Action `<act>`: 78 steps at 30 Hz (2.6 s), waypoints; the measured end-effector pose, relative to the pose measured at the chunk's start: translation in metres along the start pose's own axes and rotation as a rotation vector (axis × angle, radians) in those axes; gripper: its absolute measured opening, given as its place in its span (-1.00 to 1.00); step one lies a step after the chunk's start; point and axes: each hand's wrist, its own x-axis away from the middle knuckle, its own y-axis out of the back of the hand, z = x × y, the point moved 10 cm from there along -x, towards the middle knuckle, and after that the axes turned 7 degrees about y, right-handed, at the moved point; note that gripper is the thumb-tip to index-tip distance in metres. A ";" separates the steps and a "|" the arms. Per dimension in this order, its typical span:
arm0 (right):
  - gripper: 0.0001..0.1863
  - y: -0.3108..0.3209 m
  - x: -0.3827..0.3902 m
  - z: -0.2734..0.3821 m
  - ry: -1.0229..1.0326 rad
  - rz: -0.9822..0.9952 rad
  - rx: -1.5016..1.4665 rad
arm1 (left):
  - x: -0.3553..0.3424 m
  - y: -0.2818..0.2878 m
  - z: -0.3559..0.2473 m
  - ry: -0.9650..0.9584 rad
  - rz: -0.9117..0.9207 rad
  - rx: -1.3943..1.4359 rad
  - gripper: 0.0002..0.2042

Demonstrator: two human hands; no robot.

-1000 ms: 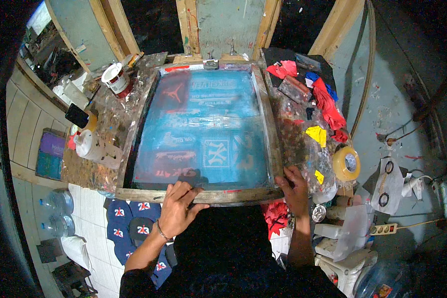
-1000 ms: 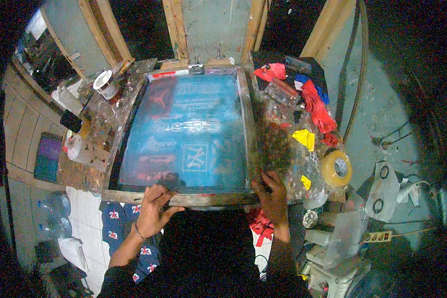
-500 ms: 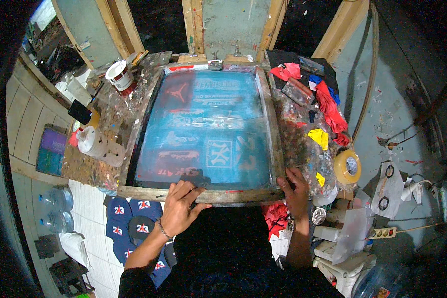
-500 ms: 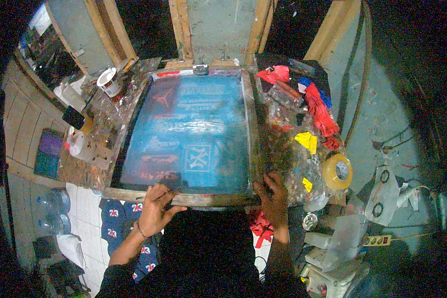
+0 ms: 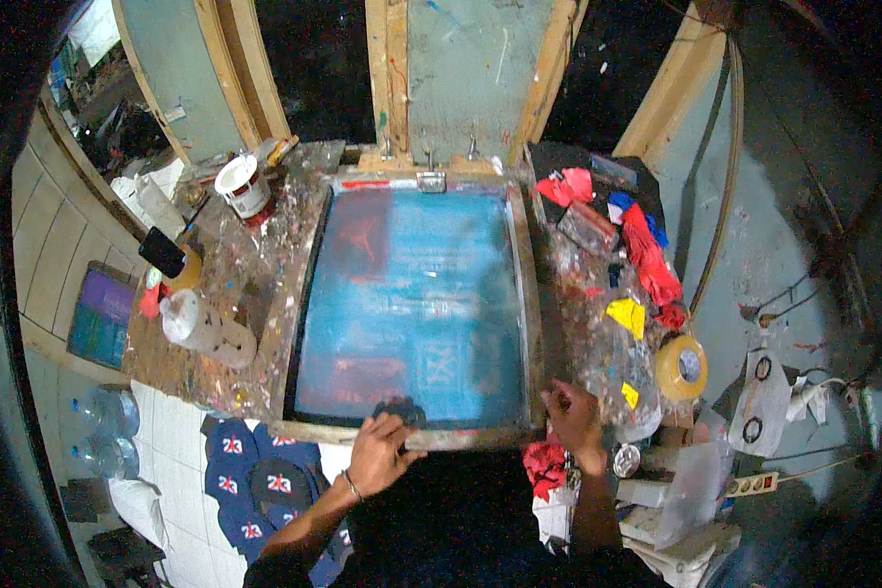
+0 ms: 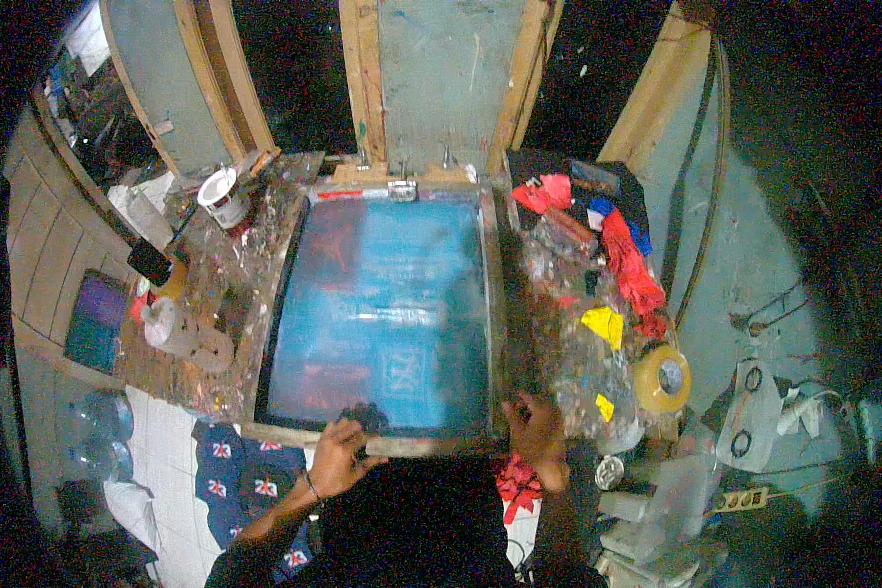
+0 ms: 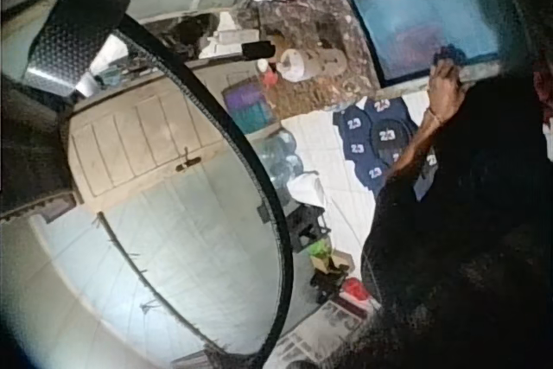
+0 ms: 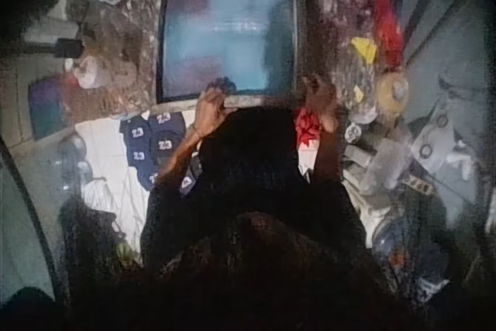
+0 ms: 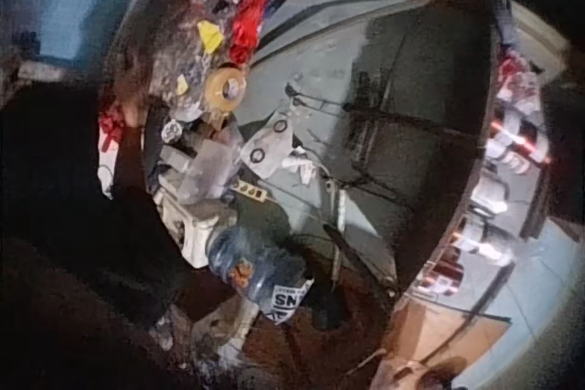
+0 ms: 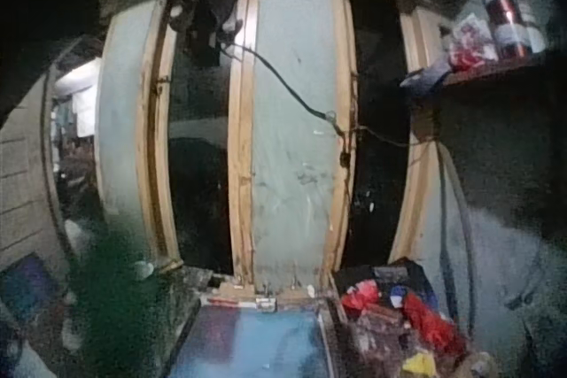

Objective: The person operates a manual screen printing press to apply a design onto a dark blue baseball cap. After printing, the person sits on the floor and organizes a large batch of finished caps, stacking them by color and smoothing the printed logos.

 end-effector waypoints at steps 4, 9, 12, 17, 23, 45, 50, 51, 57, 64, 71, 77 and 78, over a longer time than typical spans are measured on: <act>-0.65 0.012 -0.107 0.044 0.175 -0.113 0.054 | 0.002 0.024 0.022 0.079 -0.028 0.271 -0.52; -0.63 -0.020 -0.318 0.068 0.346 -0.048 0.261 | 0.085 0.146 0.148 0.618 -0.833 0.147 -0.83; -0.49 -0.048 -0.436 0.071 0.133 0.023 0.377 | 0.171 0.159 0.263 0.874 -0.998 -0.208 -0.60; -0.39 -0.087 -0.556 0.050 0.145 -0.021 0.662 | 0.163 0.116 0.348 1.083 -0.932 -0.098 -0.40; -0.61 -0.141 -0.592 0.074 0.072 0.291 0.818 | 0.183 0.099 0.359 1.232 -0.769 -0.502 -0.41; -0.43 -0.241 -0.557 0.251 0.282 0.401 0.824 | 0.155 0.113 0.346 1.249 -0.870 -0.095 -0.31; -0.38 -0.267 -0.577 0.236 0.405 0.251 0.770 | 0.166 0.093 0.362 1.180 -0.953 0.017 -0.30; -0.39 -0.264 -0.578 0.225 0.404 0.269 0.792 | 0.167 0.087 0.364 1.171 -0.949 0.047 -0.29; -0.51 -0.282 -0.593 0.200 0.376 0.431 1.124 | 0.153 0.107 0.341 1.214 -0.935 -0.153 -0.22; -0.56 -0.259 -0.547 0.251 0.064 0.116 0.917 | 0.130 0.146 0.321 1.225 -0.927 -0.128 -0.22; -0.56 -0.272 -0.557 0.240 -0.042 0.142 0.851 | 0.133 0.153 0.315 1.210 -0.924 -0.122 -0.27; -0.65 -0.269 -0.633 0.160 0.401 0.178 1.039 | 0.129 0.154 0.314 1.206 -0.877 -0.098 -0.30; -0.63 -0.286 -0.625 0.171 0.360 0.160 0.984 | 0.134 0.158 0.312 1.223 -0.887 -0.124 -0.29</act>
